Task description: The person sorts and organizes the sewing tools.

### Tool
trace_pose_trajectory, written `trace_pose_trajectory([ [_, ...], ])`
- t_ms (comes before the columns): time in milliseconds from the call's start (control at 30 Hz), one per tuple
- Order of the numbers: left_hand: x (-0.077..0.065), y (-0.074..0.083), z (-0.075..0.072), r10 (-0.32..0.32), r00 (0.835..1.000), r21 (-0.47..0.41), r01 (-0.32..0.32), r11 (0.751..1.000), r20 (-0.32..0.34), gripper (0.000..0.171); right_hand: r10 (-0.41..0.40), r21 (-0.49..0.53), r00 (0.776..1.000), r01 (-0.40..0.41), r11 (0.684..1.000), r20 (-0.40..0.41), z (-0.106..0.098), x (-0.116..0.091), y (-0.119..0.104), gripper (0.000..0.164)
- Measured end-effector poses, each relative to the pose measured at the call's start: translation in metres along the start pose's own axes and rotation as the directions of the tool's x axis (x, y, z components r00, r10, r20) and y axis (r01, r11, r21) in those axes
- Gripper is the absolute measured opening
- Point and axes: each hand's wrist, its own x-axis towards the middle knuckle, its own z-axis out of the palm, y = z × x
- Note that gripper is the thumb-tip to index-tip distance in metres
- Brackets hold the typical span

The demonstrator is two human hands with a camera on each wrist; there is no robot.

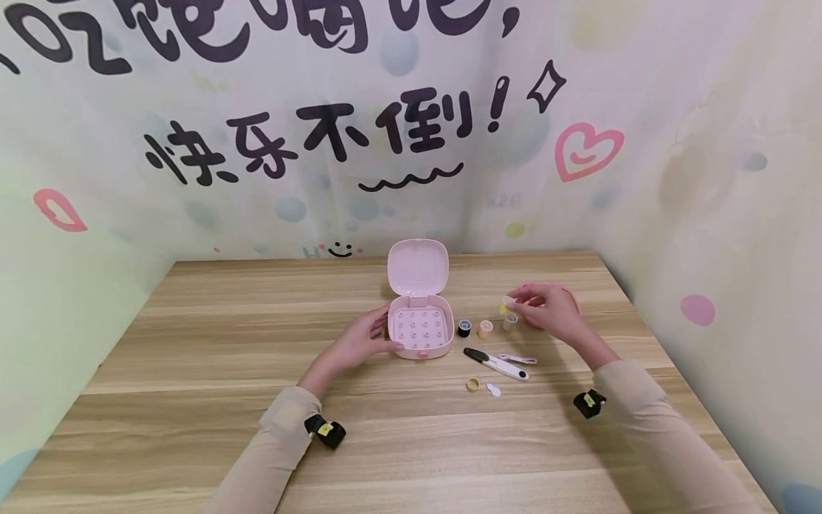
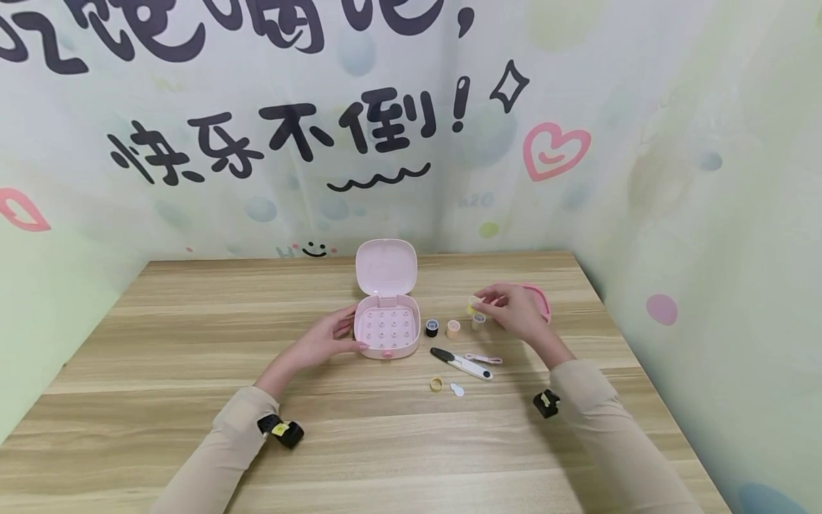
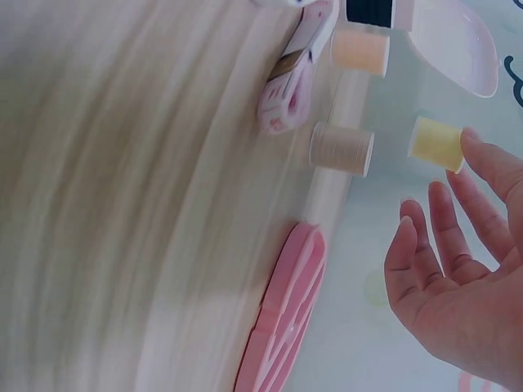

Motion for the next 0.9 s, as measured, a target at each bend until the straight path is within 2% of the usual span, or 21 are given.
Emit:
trace_pose_trajectory([
  [267, 0.0, 0.001, 0.0, 0.0, 1.0, 0.002, 0.0, 1.0, 0.004, 0.081, 0.041, 0.06, 0.997, -0.044, 0.997, 0.058, 0.008, 0.006, -0.007, 0.033],
  [900, 0.001, 0.002, 0.0, -0.028, 1.0, 0.032, 0.028, 0.999, -0.007, 0.08, 0.08, 0.098, 0.995, -0.085, 0.992, 0.057, 0.028, 0.02, -0.033, 0.033],
])
